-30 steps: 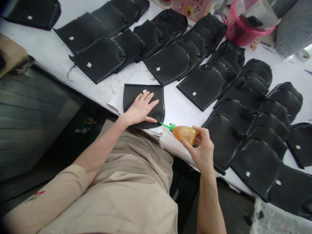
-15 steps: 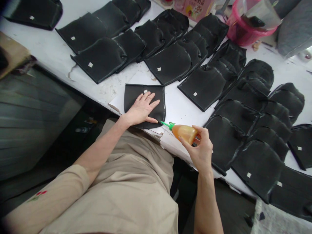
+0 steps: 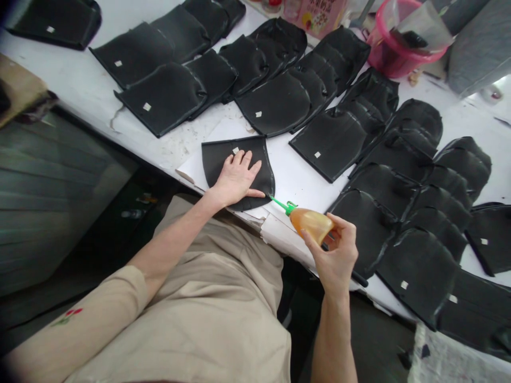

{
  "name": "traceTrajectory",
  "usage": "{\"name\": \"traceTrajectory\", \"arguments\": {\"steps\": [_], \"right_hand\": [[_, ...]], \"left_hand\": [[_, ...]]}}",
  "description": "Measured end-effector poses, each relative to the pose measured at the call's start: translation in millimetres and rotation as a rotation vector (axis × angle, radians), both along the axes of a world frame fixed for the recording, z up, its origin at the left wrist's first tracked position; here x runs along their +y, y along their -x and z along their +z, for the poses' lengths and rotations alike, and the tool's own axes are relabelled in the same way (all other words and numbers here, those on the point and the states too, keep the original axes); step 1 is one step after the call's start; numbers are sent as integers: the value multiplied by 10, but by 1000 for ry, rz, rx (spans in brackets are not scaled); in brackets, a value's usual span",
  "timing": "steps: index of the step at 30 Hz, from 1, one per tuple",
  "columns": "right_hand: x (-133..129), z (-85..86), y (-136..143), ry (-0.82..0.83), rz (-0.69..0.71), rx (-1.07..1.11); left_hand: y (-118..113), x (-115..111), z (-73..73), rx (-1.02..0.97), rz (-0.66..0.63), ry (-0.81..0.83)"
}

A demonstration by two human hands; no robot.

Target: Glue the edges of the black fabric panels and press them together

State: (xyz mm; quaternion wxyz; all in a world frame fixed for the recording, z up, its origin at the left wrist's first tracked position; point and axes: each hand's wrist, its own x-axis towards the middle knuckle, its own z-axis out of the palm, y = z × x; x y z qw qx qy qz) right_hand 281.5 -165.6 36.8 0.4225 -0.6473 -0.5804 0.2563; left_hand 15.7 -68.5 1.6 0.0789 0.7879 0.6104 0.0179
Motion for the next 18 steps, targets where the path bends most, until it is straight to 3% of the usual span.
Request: {"name": "traceTrajectory", "arguments": {"steps": [13, 18], "right_hand": [[-79, -194, 101, -1, 39, -109], [-134, -155, 63, -20, 44, -216]], "left_hand": [[0, -4, -16, -13, 6, 27], [-9, -7, -39, -9, 4, 10]]}}
